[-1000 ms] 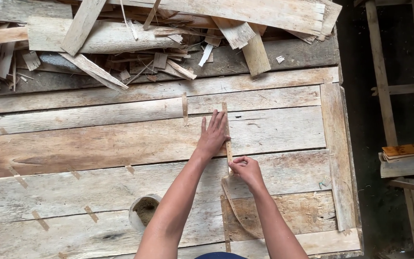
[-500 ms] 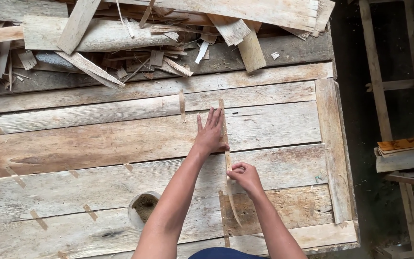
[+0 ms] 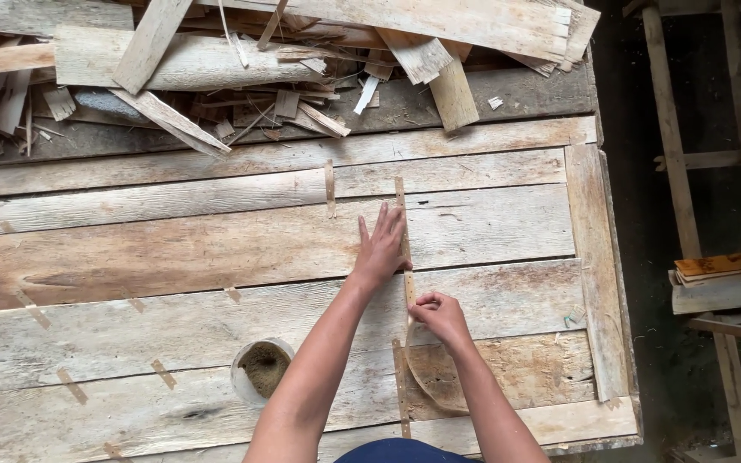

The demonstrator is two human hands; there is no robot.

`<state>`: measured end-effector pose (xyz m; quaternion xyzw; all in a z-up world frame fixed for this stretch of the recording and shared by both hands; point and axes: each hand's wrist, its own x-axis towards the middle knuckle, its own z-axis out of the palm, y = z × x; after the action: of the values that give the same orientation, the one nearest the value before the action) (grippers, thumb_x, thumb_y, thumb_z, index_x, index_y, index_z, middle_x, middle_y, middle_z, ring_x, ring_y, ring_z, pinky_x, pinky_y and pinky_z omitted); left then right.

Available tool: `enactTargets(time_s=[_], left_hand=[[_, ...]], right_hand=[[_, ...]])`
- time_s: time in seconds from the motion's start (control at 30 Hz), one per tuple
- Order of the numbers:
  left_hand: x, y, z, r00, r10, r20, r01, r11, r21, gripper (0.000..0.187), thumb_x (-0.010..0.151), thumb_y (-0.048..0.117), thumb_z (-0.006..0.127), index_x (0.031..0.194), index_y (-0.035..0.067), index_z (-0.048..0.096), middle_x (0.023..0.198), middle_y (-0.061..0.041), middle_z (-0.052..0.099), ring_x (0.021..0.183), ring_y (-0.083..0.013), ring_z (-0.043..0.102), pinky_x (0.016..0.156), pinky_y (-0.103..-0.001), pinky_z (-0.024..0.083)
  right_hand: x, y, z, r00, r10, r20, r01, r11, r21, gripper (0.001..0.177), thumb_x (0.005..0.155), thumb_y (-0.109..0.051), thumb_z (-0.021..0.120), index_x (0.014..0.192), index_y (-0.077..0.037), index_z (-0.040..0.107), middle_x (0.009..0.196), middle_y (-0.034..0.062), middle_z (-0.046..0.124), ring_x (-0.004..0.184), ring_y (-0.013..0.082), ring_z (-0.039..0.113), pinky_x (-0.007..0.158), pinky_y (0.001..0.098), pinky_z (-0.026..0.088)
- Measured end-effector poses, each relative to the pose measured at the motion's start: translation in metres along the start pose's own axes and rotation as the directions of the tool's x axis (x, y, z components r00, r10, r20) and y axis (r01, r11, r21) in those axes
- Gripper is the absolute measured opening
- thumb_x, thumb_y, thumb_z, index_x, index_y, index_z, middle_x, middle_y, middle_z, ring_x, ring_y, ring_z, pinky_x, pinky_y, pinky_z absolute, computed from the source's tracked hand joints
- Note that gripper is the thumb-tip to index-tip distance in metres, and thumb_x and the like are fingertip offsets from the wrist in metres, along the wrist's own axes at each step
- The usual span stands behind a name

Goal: The person repeatedly dips a thin wooden strip into a small container of paste and applies it to gaps between planks on a wooden workbench. The hands move methodically across the surface, placing the strips into seams and pressing them down.

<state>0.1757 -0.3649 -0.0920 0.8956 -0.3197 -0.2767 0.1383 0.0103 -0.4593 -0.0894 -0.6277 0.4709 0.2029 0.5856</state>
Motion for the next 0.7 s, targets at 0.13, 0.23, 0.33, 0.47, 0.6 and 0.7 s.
enactTargets(time_s=[0.13, 0.23, 0.33, 0.47, 0.6, 0.7], left_hand=[[-0.016, 0.002, -0.008, 1.000, 0.021, 0.015, -0.021, 0.999, -0.049, 0.103, 0.081, 0.043, 0.080, 0.161, 0.010, 0.023, 0.172, -0.006, 0.011, 0.158, -0.0295, 0.000, 0.120, -0.071, 0.000], [-0.021, 0.004, -0.009, 0.999, 0.033, 0.035, -0.031, 0.998, -0.047, 0.115, 0.075, 0.046, 0.084, 0.163, 0.012, 0.018, 0.173, -0.003, 0.007, 0.158, -0.0279, -0.001, 0.121, -0.070, -0.001], [-0.020, 0.005, -0.009, 1.000, 0.007, 0.019, -0.006, 0.999, -0.042, 0.116, 0.075, 0.045, 0.085, 0.163, 0.011, 0.017, 0.173, -0.003, 0.006, 0.158, -0.0287, -0.001, 0.121, -0.070, -0.002], [-0.025, 0.007, -0.017, 0.999, 0.004, 0.053, -0.002, 0.999, -0.038, 0.125, 0.071, 0.048, 0.087, 0.164, 0.013, 0.011, 0.173, 0.000, 0.002, 0.159, -0.0275, -0.003, 0.122, -0.071, -0.001], [-0.024, 0.007, -0.014, 0.999, 0.002, 0.047, 0.000, 1.000, -0.027, 0.129, 0.068, 0.050, 0.088, 0.164, 0.012, 0.011, 0.173, 0.000, 0.003, 0.159, -0.0278, -0.002, 0.122, -0.070, -0.001], [-0.019, 0.003, -0.007, 0.998, 0.004, 0.069, -0.003, 1.000, -0.021, 0.135, 0.063, 0.055, 0.089, 0.164, 0.013, 0.009, 0.173, 0.001, 0.001, 0.159, -0.0273, -0.005, 0.122, -0.071, -0.001]], right_hand=[[0.003, 0.004, 0.002, 1.000, 0.003, -0.012, -0.003, 1.000, 0.016, 0.042, 0.072, -0.017, 0.086, 0.108, 0.002, 0.073, 0.091, 0.0130, 0.078, 0.080, 0.0177, 0.075, 0.070, 0.0280, 0.061], [-0.004, 0.002, 0.002, 1.000, 0.006, -0.013, -0.006, 1.000, 0.019, 0.041, 0.073, -0.017, 0.085, 0.107, 0.002, 0.073, 0.091, 0.0140, 0.078, 0.081, 0.0190, 0.075, 0.072, 0.0291, 0.062], [-0.007, -0.004, 0.005, 1.000, -0.008, -0.022, 0.008, 1.000, 0.019, 0.042, 0.073, -0.017, 0.085, 0.107, 0.004, 0.073, 0.091, 0.0141, 0.076, 0.080, 0.0177, 0.072, 0.072, 0.0277, 0.062], [0.003, 0.003, 0.007, 0.999, -0.017, -0.049, 0.017, 1.000, -0.004, 0.040, 0.071, -0.017, 0.086, 0.104, 0.002, 0.075, 0.087, 0.0130, 0.077, 0.076, 0.0178, 0.074, 0.070, 0.0285, 0.064], [0.011, 0.010, 0.010, 0.994, -0.034, -0.107, 0.029, 0.998, -0.047, 0.031, 0.072, -0.019, 0.084, 0.098, -0.003, 0.079, 0.082, 0.0099, 0.078, 0.072, 0.0173, 0.076, 0.065, 0.0276, 0.066], [0.006, 0.007, 0.015, 0.987, -0.084, -0.139, 0.061, 0.985, -0.164, 0.028, 0.079, -0.026, 0.080, 0.099, -0.007, 0.081, 0.084, 0.0063, 0.079, 0.070, 0.0162, 0.075, 0.065, 0.0309, 0.064]])
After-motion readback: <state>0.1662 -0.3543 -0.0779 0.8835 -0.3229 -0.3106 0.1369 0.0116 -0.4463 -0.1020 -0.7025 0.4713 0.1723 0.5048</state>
